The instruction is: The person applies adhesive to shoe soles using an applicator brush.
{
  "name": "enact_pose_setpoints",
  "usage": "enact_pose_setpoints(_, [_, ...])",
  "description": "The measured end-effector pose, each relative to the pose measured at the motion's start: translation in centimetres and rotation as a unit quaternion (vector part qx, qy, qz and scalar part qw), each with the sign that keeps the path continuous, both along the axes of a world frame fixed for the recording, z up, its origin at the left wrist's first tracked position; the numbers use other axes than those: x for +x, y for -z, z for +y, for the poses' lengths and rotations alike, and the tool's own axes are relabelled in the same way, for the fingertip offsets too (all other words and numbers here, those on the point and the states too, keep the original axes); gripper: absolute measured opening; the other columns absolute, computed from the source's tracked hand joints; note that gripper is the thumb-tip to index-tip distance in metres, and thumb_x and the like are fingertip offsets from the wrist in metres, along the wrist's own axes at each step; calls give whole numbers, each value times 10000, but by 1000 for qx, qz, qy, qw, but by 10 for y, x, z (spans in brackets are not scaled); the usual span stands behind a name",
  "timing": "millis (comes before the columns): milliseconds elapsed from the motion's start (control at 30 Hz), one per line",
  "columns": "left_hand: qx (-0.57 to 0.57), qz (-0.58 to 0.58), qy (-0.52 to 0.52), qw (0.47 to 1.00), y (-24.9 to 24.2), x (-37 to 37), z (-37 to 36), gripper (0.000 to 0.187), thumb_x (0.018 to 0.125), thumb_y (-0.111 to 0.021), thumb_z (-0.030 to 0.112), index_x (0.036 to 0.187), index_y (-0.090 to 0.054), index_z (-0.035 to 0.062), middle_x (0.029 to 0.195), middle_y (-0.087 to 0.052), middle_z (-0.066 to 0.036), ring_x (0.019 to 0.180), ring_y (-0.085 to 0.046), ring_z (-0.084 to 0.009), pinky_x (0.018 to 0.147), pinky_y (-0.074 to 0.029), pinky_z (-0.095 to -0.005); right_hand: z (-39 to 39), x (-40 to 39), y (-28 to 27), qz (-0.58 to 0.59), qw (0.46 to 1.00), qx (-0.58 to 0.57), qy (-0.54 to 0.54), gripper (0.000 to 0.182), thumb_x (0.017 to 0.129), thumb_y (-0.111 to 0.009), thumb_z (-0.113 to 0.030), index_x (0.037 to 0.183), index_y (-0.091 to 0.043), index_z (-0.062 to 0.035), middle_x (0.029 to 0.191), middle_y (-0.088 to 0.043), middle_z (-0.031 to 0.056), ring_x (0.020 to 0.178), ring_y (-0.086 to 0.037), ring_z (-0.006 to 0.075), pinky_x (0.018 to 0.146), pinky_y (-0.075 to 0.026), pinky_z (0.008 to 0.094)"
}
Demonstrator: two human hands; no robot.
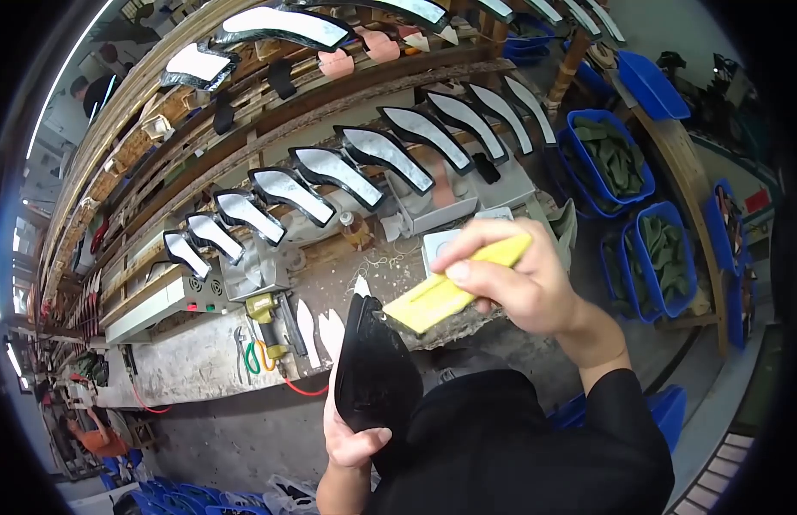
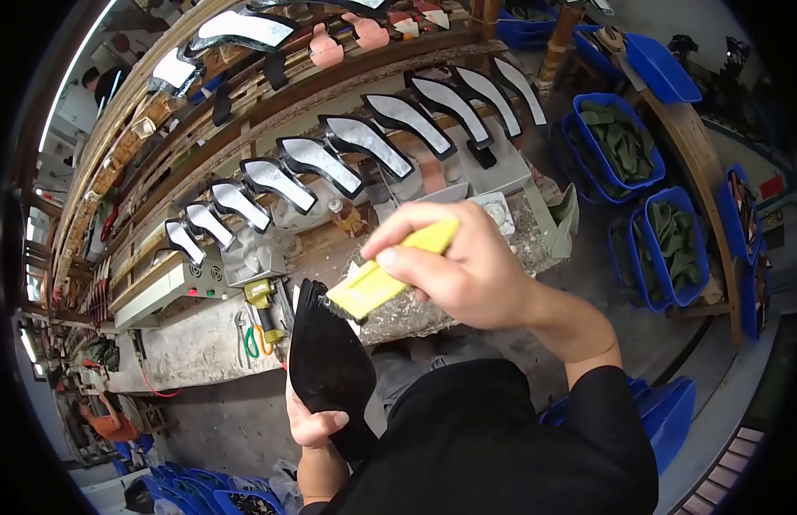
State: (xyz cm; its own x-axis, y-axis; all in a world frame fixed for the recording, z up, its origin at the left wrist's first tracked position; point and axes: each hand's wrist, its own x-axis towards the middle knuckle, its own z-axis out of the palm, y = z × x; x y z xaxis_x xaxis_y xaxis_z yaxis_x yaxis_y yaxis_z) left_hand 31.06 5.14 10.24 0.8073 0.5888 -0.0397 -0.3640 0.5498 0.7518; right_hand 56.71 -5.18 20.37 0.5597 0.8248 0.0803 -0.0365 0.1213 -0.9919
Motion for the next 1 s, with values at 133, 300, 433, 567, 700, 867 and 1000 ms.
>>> enact_pose_setpoints(133, [-2,21,18,1000,1,-4,1,1097,507,-637,-20,1576,-390,-41,1426,-612,-252,1224,-627,-375,1075,-487,-435,13,15,-4,8,998,-53,13,169,897,-618,-19,981,-746,51,826,-703,109,514,-521,91,473,-406,189])
enact_pose_setpoints(300, [16,-41,93,995,16,-9,10,1183,531,-630,-25,1651,-250,-44,1571,-508,-225,1409,-517,-362,1223,-338,-445,2,4,3,-59,997,-42,-28,184,903,-601,-33,985,-746,45,812,-704,102,518,-529,84,468,-398,188])
enact_pose_setpoints(433, [8,-24,85,996,14,-9,10,1169,549,-636,-16,1652,-251,-42,1589,-489,-219,1409,-519,-364,1219,-345,-447,-1,11,3,-18,999,-9,36,180,896,-607,-36,985,-746,38,794,-701,98,510,-530,91,466,-399,195])
enact_pose_setpoints(567, [13,30,90,995,13,-6,11,1143,578,-634,-20,1655,-251,-33,1603,-473,-212,1416,-515,-363,1224,-345,-449,-11,5,18,-205,975,79,-23,200,819,-656,-24,991,-747,20,782,-712,97,504,-525,127,464,-417,225])
enact_pose_setpoints(700, [27,73,80,994,3,7,11,1111,609,-611,-38,1660,-252,-11,1608,-468,-204,1423,-513,-360,1235,-343,-452,9,-51,55,-480,856,188,-22,241,798,-684,61,1020,-755,-2,937,-785,126,563,-577,145,481,-441,238])
enact_pose_setpoints(867, [-17,44,27,999,-10,32,17,1093,630,-539,-80,1675,-248,49,1594,-484,-196,1416,-523,-348,1253,-340,-458,5,-67,54,-448,869,212,3,260,829,-716,48,1085,-751,21,1036,-791,115,604,-597,151,543,-476,250])
enact_pose_setpoints(1000, [-232,74,17,970,-2,18,15,1127,619,-504,-109,1691,-227,102,1592,-489,-184,1403,-538,-340,1265,-334,-459,7,-36,72,-435,889,139,-41,254,817,-713,67,1065,-753,30,1041,-794,129,634,-615,157,555,-486,256])
